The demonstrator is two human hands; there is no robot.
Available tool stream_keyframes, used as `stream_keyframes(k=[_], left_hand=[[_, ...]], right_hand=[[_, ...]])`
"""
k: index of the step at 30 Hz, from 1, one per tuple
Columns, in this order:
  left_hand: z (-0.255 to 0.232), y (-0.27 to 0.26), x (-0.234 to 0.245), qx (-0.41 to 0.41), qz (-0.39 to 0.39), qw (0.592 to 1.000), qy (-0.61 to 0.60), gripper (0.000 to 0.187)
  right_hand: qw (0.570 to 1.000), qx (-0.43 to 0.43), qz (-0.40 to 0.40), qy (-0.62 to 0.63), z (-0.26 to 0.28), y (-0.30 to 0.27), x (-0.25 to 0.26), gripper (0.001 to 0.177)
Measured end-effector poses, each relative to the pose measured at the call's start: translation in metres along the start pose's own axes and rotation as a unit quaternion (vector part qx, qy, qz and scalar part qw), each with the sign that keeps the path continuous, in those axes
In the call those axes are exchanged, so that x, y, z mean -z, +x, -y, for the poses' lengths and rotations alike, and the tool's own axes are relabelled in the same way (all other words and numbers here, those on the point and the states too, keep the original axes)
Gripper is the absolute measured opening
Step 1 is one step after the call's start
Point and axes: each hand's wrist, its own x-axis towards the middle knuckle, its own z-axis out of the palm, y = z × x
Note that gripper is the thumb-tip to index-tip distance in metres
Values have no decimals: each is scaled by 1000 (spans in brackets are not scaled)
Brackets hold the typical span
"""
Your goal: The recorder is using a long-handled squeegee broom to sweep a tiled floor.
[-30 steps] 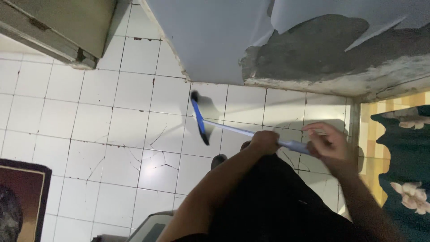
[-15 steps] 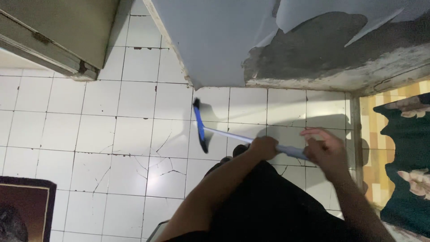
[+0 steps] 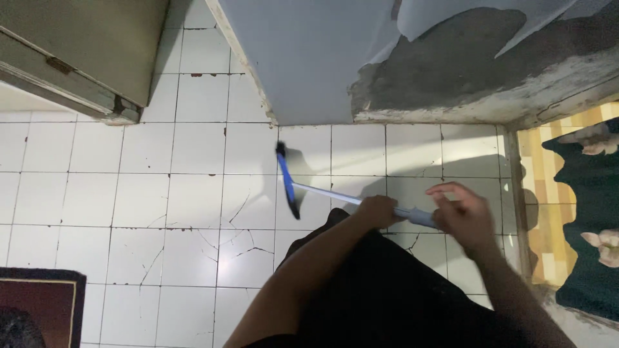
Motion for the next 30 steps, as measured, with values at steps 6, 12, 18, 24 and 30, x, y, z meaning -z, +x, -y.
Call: stream_keyframes(k=[6, 12, 18, 24, 30], left_hand=[[67, -18, -39, 66, -53, 996, 22, 50], [11, -39, 11, 69, 5, 998, -9, 27], [16, -16, -58, 51, 41, 998, -23, 34], [26, -31, -30, 86, -96, 991, 21, 34], [-34, -28, -7, 61, 56, 996, -32, 41]], right_hand=[[999, 23, -12, -33, -8, -9, -77, 23], [994, 111, -9, -17, -10, -14, -30, 24], [973, 225, -39, -43, -65, -23, -49, 30], [999, 32, 12, -17, -13, -28, -49, 23], [999, 37, -20, 31, -4, -36, -2, 24]])
